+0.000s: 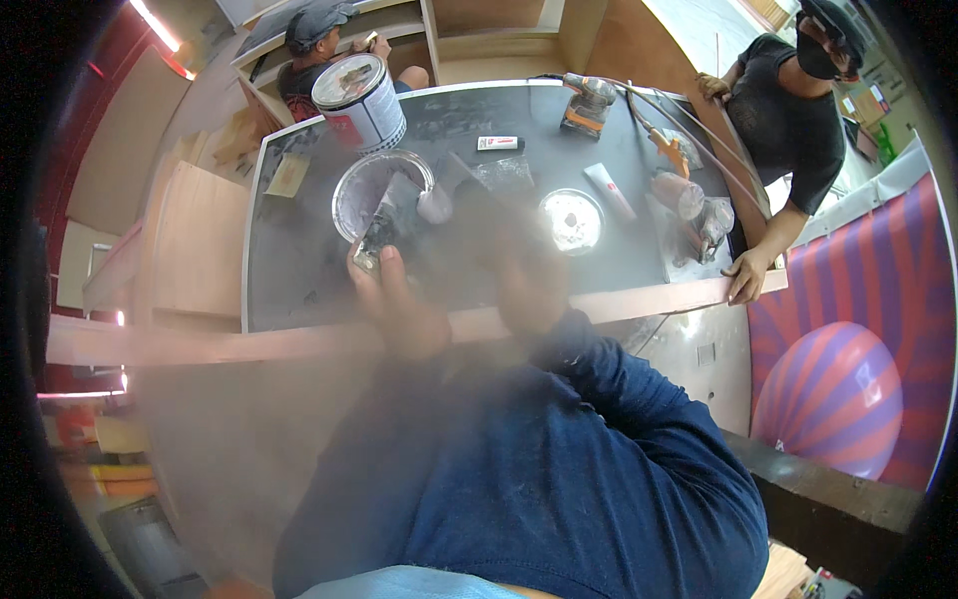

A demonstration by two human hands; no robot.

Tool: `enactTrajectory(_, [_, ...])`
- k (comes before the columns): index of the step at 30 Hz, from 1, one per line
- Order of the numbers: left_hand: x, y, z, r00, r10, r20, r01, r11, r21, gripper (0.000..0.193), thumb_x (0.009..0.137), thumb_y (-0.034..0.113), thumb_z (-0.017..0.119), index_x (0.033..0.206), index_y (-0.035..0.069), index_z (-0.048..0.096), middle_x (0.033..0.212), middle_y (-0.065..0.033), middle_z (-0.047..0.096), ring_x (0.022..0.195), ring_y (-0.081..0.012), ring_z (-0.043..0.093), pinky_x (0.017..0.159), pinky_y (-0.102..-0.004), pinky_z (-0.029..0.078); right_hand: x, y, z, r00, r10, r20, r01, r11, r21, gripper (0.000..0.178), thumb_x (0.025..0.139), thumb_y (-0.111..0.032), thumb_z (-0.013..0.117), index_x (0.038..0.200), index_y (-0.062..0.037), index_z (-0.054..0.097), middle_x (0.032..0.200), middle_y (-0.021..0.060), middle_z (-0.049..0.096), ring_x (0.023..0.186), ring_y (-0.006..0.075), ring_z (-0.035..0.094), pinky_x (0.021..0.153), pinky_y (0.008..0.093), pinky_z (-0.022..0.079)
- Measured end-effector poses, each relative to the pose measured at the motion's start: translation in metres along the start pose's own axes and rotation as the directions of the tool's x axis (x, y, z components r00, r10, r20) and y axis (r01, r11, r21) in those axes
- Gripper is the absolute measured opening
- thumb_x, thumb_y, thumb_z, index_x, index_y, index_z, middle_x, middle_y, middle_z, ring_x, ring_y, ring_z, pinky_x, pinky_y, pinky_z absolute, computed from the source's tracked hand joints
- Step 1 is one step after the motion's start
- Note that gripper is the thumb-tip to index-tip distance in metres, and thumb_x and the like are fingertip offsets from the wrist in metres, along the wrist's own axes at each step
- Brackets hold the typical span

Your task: The person scoops filler from a can onto scrapers, adds hardener, mixes the components together using two scrapers, and applies the mixture along the edge of a wooden structure with a scraper.

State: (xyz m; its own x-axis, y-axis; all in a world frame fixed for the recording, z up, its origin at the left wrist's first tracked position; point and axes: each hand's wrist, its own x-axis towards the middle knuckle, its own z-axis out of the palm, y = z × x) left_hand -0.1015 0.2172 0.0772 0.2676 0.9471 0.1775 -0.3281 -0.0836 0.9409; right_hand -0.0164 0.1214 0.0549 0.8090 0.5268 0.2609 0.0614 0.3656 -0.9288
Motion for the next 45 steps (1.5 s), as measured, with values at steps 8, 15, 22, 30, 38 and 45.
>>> enactTrajectory(8, [-0.029, -0.019, 0.024, 1.000, -0.013, -0.009, 0.014, 0.998, 0.066, 0.035, 0.101, 0.010, 0.046, 0.133, -0.004, 0.041, 0.117, -0.0155, 0.057, 0.101, -0.0181, 0.058, 0.088, -0.0300, 0.048, 0.013, -0.033, -0.057, 0.918, -0.093, 0.386, 0.262, 0.871, -0.415, 0.032, 0.101, -0.007, 0.053, 0.131, 0.0032, 0.051, 0.111, 0.0142, 0.066, 0.099, 0.0189, 0.065, 0.084, 0.0331, 0.057])
enactTrajectory(15, [-0.057, -0.030, 0.056, 0.995, -0.082, -0.064, 0.084, 0.996, 0.024, 0.042, 0.102, 0.012, 0.048, 0.137, -0.006, 0.036, 0.121, -0.0176, 0.057, 0.105, -0.0199, 0.058, 0.091, -0.0315, 0.047, 0.018, -0.041, -0.113, 0.853, -0.083, 0.515, 0.418, 0.700, -0.579, 0.038, 0.090, 0.008, 0.056, 0.127, 0.0008, 0.055, 0.104, 0.0216, 0.069, 0.090, 0.0357, 0.070, 0.079, 0.0356, 0.056])
enactTrajectory(22, [-0.059, -0.018, 0.050, 0.945, 0.326, 0.026, -0.289, 0.797, 0.530, 0.037, 0.099, 0.008, 0.052, 0.133, -0.003, 0.048, 0.128, -0.0200, 0.053, 0.113, -0.0257, 0.058, 0.095, -0.0400, 0.048, 0.051, 0.005, -0.219, 0.873, 0.023, 0.488, 0.393, 0.562, -0.728, 0.034, 0.084, 0.008, 0.056, 0.113, -0.0060, 0.067, 0.086, 0.0203, 0.066, 0.072, 0.0324, 0.066, 0.067, 0.0376, 0.052])
enactTrajectory(30, [-0.062, -0.020, 0.008, 0.982, -0.156, -0.106, 0.109, 0.929, -0.353, 0.044, 0.090, 0.005, 0.060, 0.132, -0.004, 0.050, 0.128, -0.0190, 0.055, 0.116, -0.0305, 0.057, 0.096, -0.0407, 0.049, 0.072, 0.020, -0.250, 0.786, 0.214, 0.580, 0.379, 0.575, -0.725, 0.044, 0.088, 0.006, 0.054, 0.130, -0.0068, 0.059, 0.114, 0.0219, 0.064, 0.101, 0.0383, 0.063, 0.088, 0.0409, 0.051])
enactTrajectory(38, [-0.078, -0.035, -0.014, 0.965, -0.195, -0.176, 0.154, 0.963, -0.223, 0.042, 0.097, 0.013, 0.053, 0.134, -0.005, 0.047, 0.129, -0.0158, 0.056, 0.118, -0.0257, 0.056, 0.099, -0.0388, 0.048, 0.067, 0.065, -0.244, 0.711, 0.435, 0.552, 0.523, 0.198, -0.829, 0.051, 0.084, 0.002, 0.053, 0.131, -0.0169, 0.060, 0.116, 0.0113, 0.064, 0.104, 0.0329, 0.064, 0.087, 0.0403, 0.053])
enactTrajectory(45, [-0.075, -0.037, -0.028, 0.933, -0.246, -0.263, 0.177, 0.949, -0.261, 0.043, 0.096, 0.013, 0.055, 0.134, -0.006, 0.048, 0.129, -0.0163, 0.056, 0.118, -0.0262, 0.056, 0.101, -0.0389, 0.047, 0.064, 0.084, -0.241, 0.723, 0.413, 0.555, 0.597, 0.032, -0.802, 0.046, 0.086, -0.003, 0.055, 0.130, -0.0171, 0.059, 0.120, 0.0062, 0.061, 0.115, 0.0270, 0.058, 0.092, 0.0458, 0.048])
